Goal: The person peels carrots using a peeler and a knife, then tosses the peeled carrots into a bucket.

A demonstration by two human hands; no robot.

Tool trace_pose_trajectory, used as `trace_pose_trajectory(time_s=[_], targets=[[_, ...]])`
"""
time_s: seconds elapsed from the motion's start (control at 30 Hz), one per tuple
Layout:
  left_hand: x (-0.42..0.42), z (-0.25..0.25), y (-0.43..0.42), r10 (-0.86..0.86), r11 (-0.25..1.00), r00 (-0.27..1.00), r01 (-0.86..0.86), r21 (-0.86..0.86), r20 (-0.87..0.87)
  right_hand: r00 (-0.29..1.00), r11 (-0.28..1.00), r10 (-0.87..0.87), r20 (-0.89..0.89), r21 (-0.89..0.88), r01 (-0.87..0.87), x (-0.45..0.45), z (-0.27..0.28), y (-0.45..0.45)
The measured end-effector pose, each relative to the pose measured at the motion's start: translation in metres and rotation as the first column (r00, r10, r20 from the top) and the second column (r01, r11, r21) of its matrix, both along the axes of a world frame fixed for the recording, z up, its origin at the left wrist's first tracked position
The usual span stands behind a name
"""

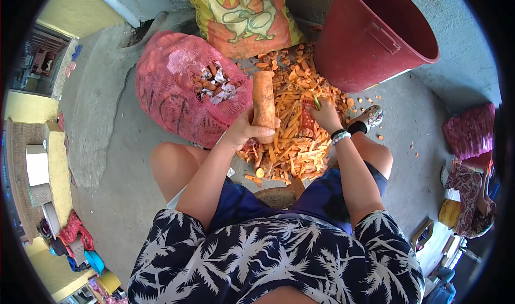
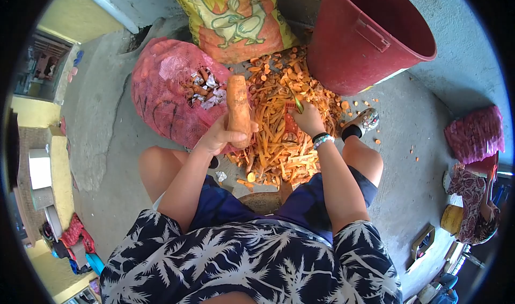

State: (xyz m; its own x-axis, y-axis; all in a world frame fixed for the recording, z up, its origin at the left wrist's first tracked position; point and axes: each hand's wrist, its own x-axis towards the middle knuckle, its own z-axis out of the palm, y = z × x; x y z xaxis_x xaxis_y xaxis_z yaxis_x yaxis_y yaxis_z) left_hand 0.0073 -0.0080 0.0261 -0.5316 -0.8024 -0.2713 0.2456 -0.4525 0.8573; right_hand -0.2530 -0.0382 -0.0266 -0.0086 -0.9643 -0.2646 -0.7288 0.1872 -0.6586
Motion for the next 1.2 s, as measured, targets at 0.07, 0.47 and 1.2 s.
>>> trace_pose_trajectory(time_s=[0.07,0.47,1.2], targets=[[-0.008,-0.004,0.005,0.016,1.000,1.000,-0.015,0.015,-0.023,0.999,1.000,0.009,0.054,-0.028,-0.008,0.002,-0.010,-0.001],[-0.014,-0.021,-0.006,0.446,0.883,0.867,-0.387,0.266,-0.223,0.291,0.751,-0.467,0.835,0.549,-0.368,0.028,-0.004,0.032],[0.054,0.016,-0.014,-0.257,0.963,0.863,0.265,0.044,0.436,0.095,0.780,-0.484,0.870,0.478,-0.404,0.006,0.037,0.006]])
